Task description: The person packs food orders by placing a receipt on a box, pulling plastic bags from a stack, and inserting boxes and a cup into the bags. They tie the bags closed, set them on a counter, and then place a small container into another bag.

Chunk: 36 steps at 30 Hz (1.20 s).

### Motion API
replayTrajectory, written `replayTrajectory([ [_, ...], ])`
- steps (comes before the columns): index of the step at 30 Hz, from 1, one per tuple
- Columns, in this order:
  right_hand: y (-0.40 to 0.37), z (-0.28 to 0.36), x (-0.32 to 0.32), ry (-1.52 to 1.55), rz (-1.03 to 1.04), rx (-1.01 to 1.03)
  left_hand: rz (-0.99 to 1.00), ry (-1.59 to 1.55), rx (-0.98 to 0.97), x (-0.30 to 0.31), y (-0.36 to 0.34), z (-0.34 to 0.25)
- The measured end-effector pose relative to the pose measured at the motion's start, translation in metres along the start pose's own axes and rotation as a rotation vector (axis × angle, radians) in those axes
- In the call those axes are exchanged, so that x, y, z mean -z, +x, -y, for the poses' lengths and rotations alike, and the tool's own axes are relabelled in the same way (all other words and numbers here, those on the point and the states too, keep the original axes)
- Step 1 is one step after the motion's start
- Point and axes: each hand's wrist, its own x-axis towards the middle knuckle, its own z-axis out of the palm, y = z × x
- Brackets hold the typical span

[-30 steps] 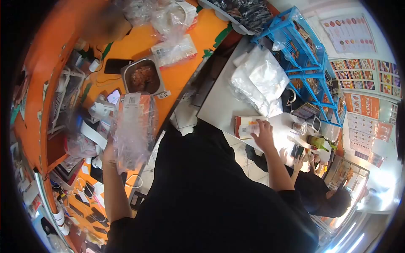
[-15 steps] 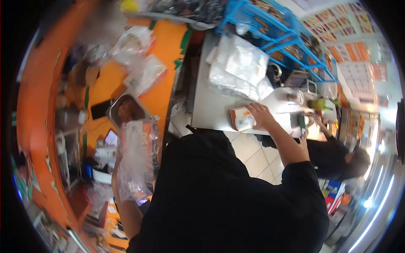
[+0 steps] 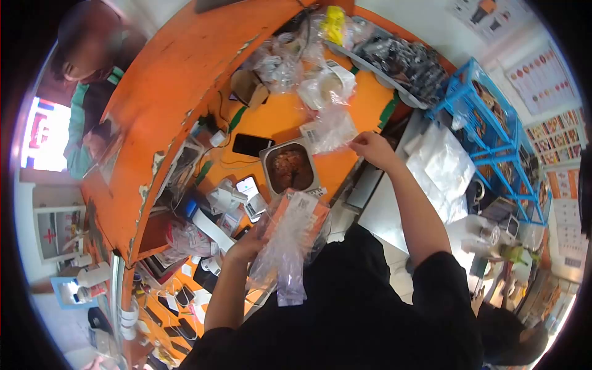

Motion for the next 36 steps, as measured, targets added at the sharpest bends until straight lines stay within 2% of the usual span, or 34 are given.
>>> replayTrajectory([
  [1, 0.028, -0.007, -0.018, -0.295, -0.005, 0.139, 0.059, -0.028, -0.066, 0.008, -0.005, 0.006],
  [2, 0.047, -0.01, -0.035, -0.589, -0.008, 0.278, -0.043, -0.159, 0.04, -0.001, -0.017, -0.007],
  [3, 0.058, -0.008, -0.05, -0.602, 0.012, 0.288, -0.056, -0.178, 0.029, -0.006, -0.027, -0.01],
  [5, 0.073, 0.002, -0.074, -0.885, -0.236, 0.255, -0.156, -0.345, -0.013, -0.012, -0.043, -0.009],
  [6, 0.078, 0.009, -0.076, -0.848, -0.214, 0.125, -0.161, -0.369, -0.013, -0.015, -0.052, -0.01],
  [8, 0.086, 0.009, -0.078, -0.83, -0.197, 0.125, -0.32, -0.44, -0.009, -0.014, -0.073, -0.011],
  [9, 0.088, 0.006, -0.079, -0.79, -0.196, 0.123, -0.326, -0.459, 0.001, -0.007, -0.084, -0.007],
  [11, 0.084, 0.015, -0.074, -0.753, -0.156, 0.11, -0.484, -0.38, 0.167, 0.015, -0.114, 0.002],
  [12, 0.083, 0.018, -0.072, -0.706, -0.135, 0.104, -0.486, -0.388, 0.172, 0.037, -0.128, 0.032],
  [13, 0.082, 0.016, -0.073, -0.709, -0.131, 0.102, -0.498, -0.629, 0.095, 0.065, -0.138, 0.079],
  [14, 0.081, 0.016, -0.073, -0.623, -0.14, 0.089, -0.502, -0.866, 0.013, 0.082, -0.141, 0.102],
  [15, 0.081, 0.017, -0.073, -0.536, -0.154, 0.078, -0.497, -0.865, 0.014, 0.081, -0.139, 0.091],
  [16, 0.083, 0.015, -0.073, -0.538, -0.162, 0.078, -0.605, -0.727, 0.071, 0.073, -0.134, 0.068],
  [17, 0.087, 0.008, -0.076, -0.409, -0.181, 0.068, -0.708, -0.584, 0.126, 0.066, -0.126, 0.048],
  [18, 0.091, -0.002, -0.078, -0.281, -0.196, 0.06, -0.701, -0.583, 0.124, 0.063, -0.114, 0.034],
  [19, 0.099, -0.014, -0.082, -0.284, -0.199, 0.065, -0.631, -0.529, 0.104, 0.059, -0.097, 0.017],
  [21, 0.112, -0.031, -0.089, -0.577, -0.419, 0.054, -0.504, -0.423, 0.057, 0.052, -0.066, -0.015],
  [23, 0.106, -0.025, -0.078, -0.676, -0.434, 0.087, -0.397, -0.321, -0.012, 0.048, -0.053, -0.035],
  [24, 0.094, -0.006, -0.065, -0.756, -0.377, 0.07, -0.273, -0.228, -0.142, 0.049, -0.05, -0.035],
  [25, 0.076, 0.02, -0.049, -0.841, -0.315, 0.06, -0.294, -0.239, -0.173, 0.061, -0.048, -0.025],
  [26, 0.063, 0.03, -0.032, -0.849, -0.309, 0.139, -0.206, -0.39, -0.113, 0.076, -0.044, -0.008],
  [27, 0.048, 0.045, -0.014, -0.928, -0.254, 0.318, -0.116, -0.545, -0.059, 0.086, -0.046, 0.003],
  [28, 0.035, 0.055, 0.006, -0.974, -0.245, 0.415, -0.152, -0.573, -0.101, 0.085, -0.057, 0.005],
  [29, 0.011, 0.096, 0.014, -0.824, -0.188, 0.378, -0.123, -0.673, -0.138, 0.078, -0.067, 0.003],
  [30, -0.003, 0.126, 0.023, -0.845, -0.216, 0.264, -0.088, -0.773, -0.173, 0.068, -0.076, 0.001],
  [31, -0.018, 0.161, 0.034, -0.809, -0.152, 0.186, -0.049, -0.871, -0.202, 0.059, -0.085, -0.001],
  [32, -0.034, 0.19, 0.046, -0.8, -0.154, 0.238, -0.013, -0.918, -0.224, 0.056, -0.092, -0.006],
  [33, -0.031, 0.194, 0.077, -0.698, -0.244, 0.402, -0.029, -0.933, -0.252, 0.059, -0.097, 0.001],
  [34, -0.051, 0.239, 0.071, -0.534, -0.285, 0.313, -0.044, -0.804, -0.263, 0.064, -0.097, 0.009],
  [36, -0.061, 0.3, 0.08, -0.426, -0.42, 0.407, -0.107, -0.545, -0.255, 0.071, -0.101, 0.013],
])
